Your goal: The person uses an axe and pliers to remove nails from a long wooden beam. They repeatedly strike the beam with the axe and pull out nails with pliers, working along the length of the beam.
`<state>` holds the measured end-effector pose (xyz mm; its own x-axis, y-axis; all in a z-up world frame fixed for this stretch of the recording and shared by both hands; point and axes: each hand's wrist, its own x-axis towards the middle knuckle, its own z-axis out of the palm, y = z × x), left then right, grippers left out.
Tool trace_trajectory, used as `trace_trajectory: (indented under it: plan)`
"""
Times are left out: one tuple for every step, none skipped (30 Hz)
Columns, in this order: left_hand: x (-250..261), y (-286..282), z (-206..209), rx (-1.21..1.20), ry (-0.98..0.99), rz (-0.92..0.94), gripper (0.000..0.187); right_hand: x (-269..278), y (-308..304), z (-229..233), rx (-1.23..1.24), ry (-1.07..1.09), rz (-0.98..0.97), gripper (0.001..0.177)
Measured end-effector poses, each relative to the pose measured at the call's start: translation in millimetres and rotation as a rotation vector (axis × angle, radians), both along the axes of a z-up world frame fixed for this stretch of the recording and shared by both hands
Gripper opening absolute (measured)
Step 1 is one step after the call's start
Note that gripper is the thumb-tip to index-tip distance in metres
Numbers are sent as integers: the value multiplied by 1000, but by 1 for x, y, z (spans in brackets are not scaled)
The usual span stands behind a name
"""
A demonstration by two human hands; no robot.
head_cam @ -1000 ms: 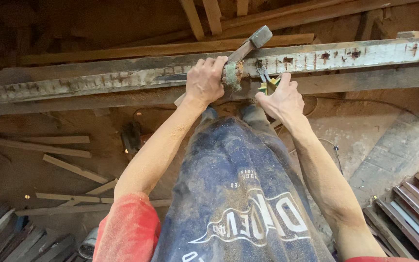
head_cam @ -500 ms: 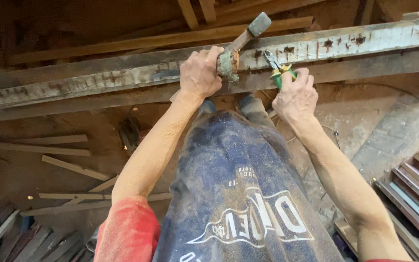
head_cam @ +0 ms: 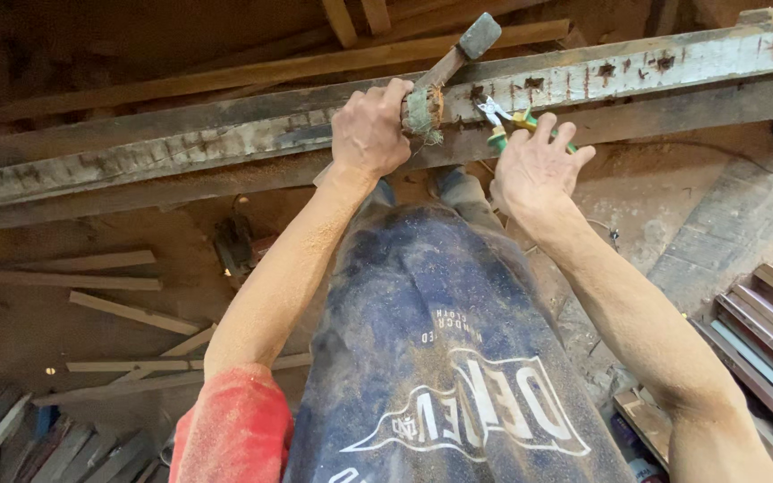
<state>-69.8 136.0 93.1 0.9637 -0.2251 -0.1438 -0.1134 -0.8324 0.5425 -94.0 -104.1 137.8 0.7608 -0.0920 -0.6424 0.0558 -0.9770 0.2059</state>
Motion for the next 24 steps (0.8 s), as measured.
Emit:
trace_trajectory:
  plan:
    - [0,0,-1,13,6,-2,55,2,6,2,-22,19,-19,34]
    - [0,-1,-1,26,12,-3,55,4,13,5,-43,38,-37,38]
    - [0,-1,-1,15,-20,8,54,5,19,8,-54,43,-31,38]
    - [-1,-2,-1,4,-52,19,54,6,24,10,-65,48,-25,38]
    - [-2,-2,-1,-8,-83,34,53,6,29,12,-76,55,-15,38]
    - [-3,-2,0,-12,-88,38,53,6,33,12,-83,71,-37,41]
    - [-3,-2,0,-18,-94,40,53,6,37,12,-93,86,-62,44]
    - [-3,-2,0,-25,-100,43,53,4,41,10,-102,101,-87,48]
    - [-3,-2,0,-17,-88,43,53,3,44,7,-103,77,-97,47]
    - [-2,-2,1,-9,-76,43,54,1,47,3,-104,52,-107,45]
    - [-2,-2,1,0,-63,43,54,-2,49,-1,-105,29,-117,44]
    - [-1,-2,2,5,-59,42,54,-6,49,-5,-129,-28,-46,41]
    - [-1,-2,2,10,-52,40,54,-9,49,-8,-153,-84,25,39]
    - [-2,-2,2,16,-46,38,54,-12,47,-11,-177,-139,95,37]
    - [-1,-2,2,11,-51,40,54,-12,44,-13,-217,-127,147,35]
    - [0,-2,2,6,-55,41,53,-12,40,-14,-257,-115,198,32]
    - [-1,-2,2,1,-58,43,53,-12,35,-15,-296,-101,251,30]
    - [-1,-3,1,1,-56,45,52,-11,29,-14,-287,-91,265,28]
    - [-1,-3,0,2,-54,47,52,-9,23,-12,-276,-80,280,27]
    - [-2,-2,-1,3,-51,49,52,-7,18,-11,-266,-69,294,26]
    - [-2,-2,-3,-3,-54,49,52,-7,15,-11,-239,-123,307,27]
    - [-3,-2,-5,-9,-57,48,52,-7,13,-10,-212,-178,320,27]
    - [-3,-2,-6,-18,-64,44,52,-8,12,-9,-188,-235,328,27]
    - [-2,-3,-8,-3,-42,31,52,-7,11,-8,-176,-183,297,30]
